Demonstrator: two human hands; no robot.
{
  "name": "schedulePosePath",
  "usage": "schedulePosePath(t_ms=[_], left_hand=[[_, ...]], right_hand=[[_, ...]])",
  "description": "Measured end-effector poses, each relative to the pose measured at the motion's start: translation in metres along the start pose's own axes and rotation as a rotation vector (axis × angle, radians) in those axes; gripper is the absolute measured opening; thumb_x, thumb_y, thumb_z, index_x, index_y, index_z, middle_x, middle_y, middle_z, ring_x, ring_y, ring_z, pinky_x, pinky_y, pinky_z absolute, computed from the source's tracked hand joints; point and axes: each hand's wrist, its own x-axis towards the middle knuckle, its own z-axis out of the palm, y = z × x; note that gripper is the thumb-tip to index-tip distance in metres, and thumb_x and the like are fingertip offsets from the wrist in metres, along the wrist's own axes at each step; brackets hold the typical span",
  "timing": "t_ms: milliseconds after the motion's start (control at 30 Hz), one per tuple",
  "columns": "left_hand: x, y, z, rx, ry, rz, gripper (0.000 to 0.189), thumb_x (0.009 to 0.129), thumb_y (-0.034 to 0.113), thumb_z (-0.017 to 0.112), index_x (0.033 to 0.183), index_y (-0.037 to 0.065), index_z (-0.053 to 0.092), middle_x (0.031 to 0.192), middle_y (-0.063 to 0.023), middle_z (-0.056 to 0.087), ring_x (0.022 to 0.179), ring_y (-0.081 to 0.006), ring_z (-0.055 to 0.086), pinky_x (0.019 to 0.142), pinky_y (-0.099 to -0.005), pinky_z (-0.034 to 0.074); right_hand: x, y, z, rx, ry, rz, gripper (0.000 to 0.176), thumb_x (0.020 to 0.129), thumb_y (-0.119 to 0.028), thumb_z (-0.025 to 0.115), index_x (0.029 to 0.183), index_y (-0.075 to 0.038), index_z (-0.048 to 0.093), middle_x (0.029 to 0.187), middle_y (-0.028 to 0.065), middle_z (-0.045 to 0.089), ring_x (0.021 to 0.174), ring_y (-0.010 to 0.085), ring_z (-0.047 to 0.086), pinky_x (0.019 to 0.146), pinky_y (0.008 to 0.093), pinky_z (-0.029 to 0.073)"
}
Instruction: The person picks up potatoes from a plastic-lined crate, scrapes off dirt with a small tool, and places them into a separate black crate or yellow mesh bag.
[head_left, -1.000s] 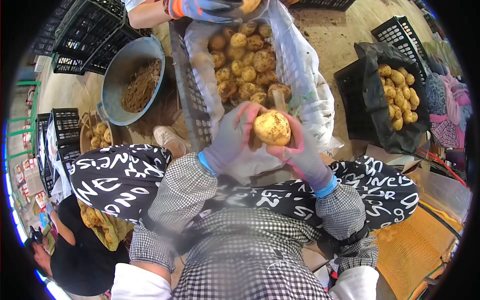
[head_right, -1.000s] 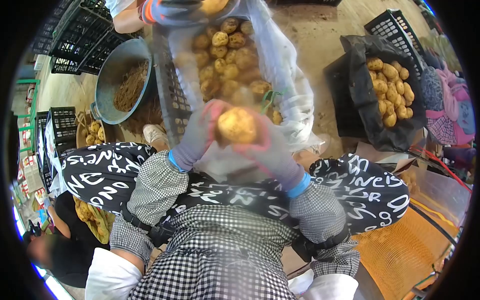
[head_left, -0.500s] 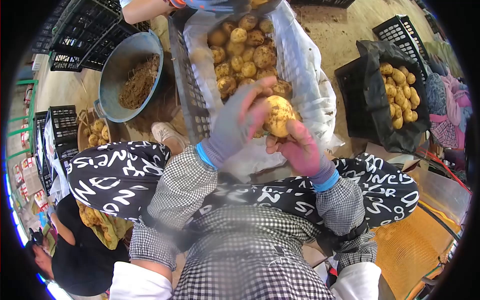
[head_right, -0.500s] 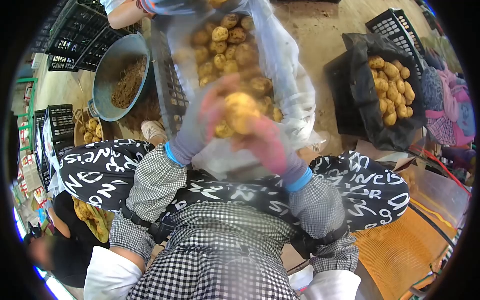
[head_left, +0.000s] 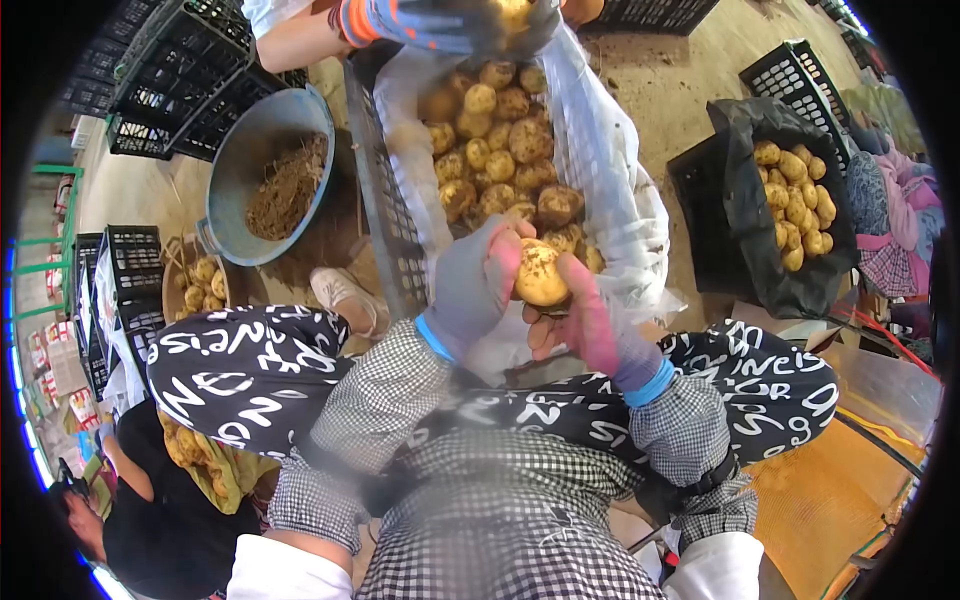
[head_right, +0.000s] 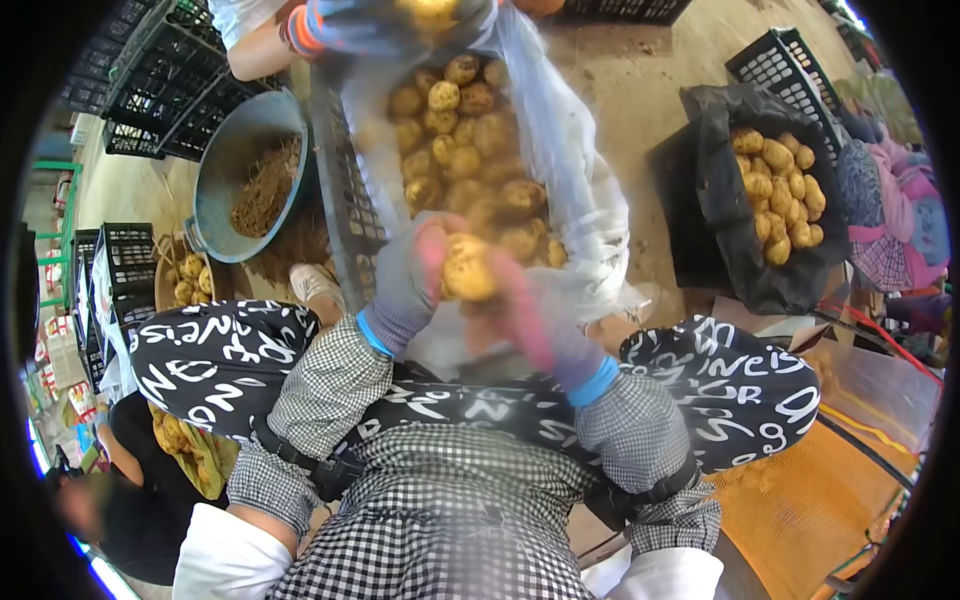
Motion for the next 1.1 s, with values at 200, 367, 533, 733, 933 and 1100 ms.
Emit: schedulePosePath(t_ms=[200, 367, 533, 733, 933, 1100], left_hand=[[0.003, 0.008, 0.015, -0.351, -0.068, -0.324, 0.043, 0.101, 0.043, 0.045, 0.123, 0.006, 0.053, 0.090, -0.0053, 0.063, 0.064, -0.0096, 0.053, 0.056, -0.0215, 0.042], [0.006, 0.001, 0.009, -0.920, -0.008, -0.570, 0.049, 0.101, 0.052, 0.039, 0.122, 0.011, 0.057, 0.102, -0.0037, 0.065, 0.069, -0.0111, 0.054, 0.053, -0.0222, 0.039], [0.001, 0.000, 0.021, -0.832, -0.070, -0.506, 0.050, 0.101, 0.051, 0.041, 0.125, 0.008, 0.051, 0.097, -0.0051, 0.062, 0.069, -0.0112, 0.054, 0.054, -0.0228, 0.042], [-0.006, 0.009, 0.031, -0.649, -0.033, -0.518, 0.052, 0.102, 0.048, 0.043, 0.131, 0.006, 0.039, 0.090, -0.0055, 0.057, 0.065, -0.0099, 0.051, 0.056, -0.0218, 0.042], [-0.005, 0.005, 0.029, -1.064, -0.033, -0.620, 0.054, 0.101, 0.054, 0.037, 0.123, 0.007, 0.054, 0.096, -0.0031, 0.061, 0.072, -0.0119, 0.055, 0.055, -0.0248, 0.042], [0.004, 0.020, 0.023, -1.077, 0.014, -0.675, 0.056, 0.100, 0.058, 0.036, 0.119, 0.009, 0.056, 0.094, -0.0022, 0.063, 0.068, -0.0101, 0.054, 0.050, -0.0220, 0.039]], right_hand=[[-0.003, -0.026, -0.003, -0.040, 0.298, 0.291, 0.050, 0.099, -0.051, 0.050, 0.110, -0.003, 0.060, 0.070, 0.0033, 0.058, 0.050, 0.0108, 0.056, 0.044, 0.0221, 0.046], [-0.004, -0.030, -0.025, 0.049, 0.388, -0.099, 0.029, 0.098, -0.022, 0.060, 0.120, -0.004, 0.065, 0.090, -0.0013, 0.067, 0.072, 0.0041, 0.059, 0.058, 0.0208, 0.048], [-0.001, -0.028, 0.005, 0.000, 0.332, -0.165, 0.037, 0.101, -0.028, 0.054, 0.128, -0.002, 0.058, 0.089, 0.0035, 0.063, 0.065, 0.0062, 0.058, 0.055, 0.0213, 0.048], [0.006, -0.009, 0.025, -0.029, 0.445, -0.170, 0.036, 0.103, -0.030, 0.047, 0.121, -0.001, 0.059, 0.100, 0.0083, 0.062, 0.067, 0.0105, 0.060, 0.057, 0.0267, 0.050], [0.018, 0.008, 0.014, -0.285, 0.509, -0.422, 0.046, 0.104, -0.040, 0.041, 0.122, -0.001, 0.056, 0.090, 0.0028, 0.061, 0.066, 0.0044, 0.057, 0.056, 0.0170, 0.045], [0.011, -0.020, 0.011, -0.343, 0.376, -0.421, 0.042, 0.103, -0.032, 0.046, 0.132, -0.001, 0.053, 0.095, 0.0033, 0.060, 0.069, 0.0051, 0.057, 0.059, 0.0191, 0.046]])
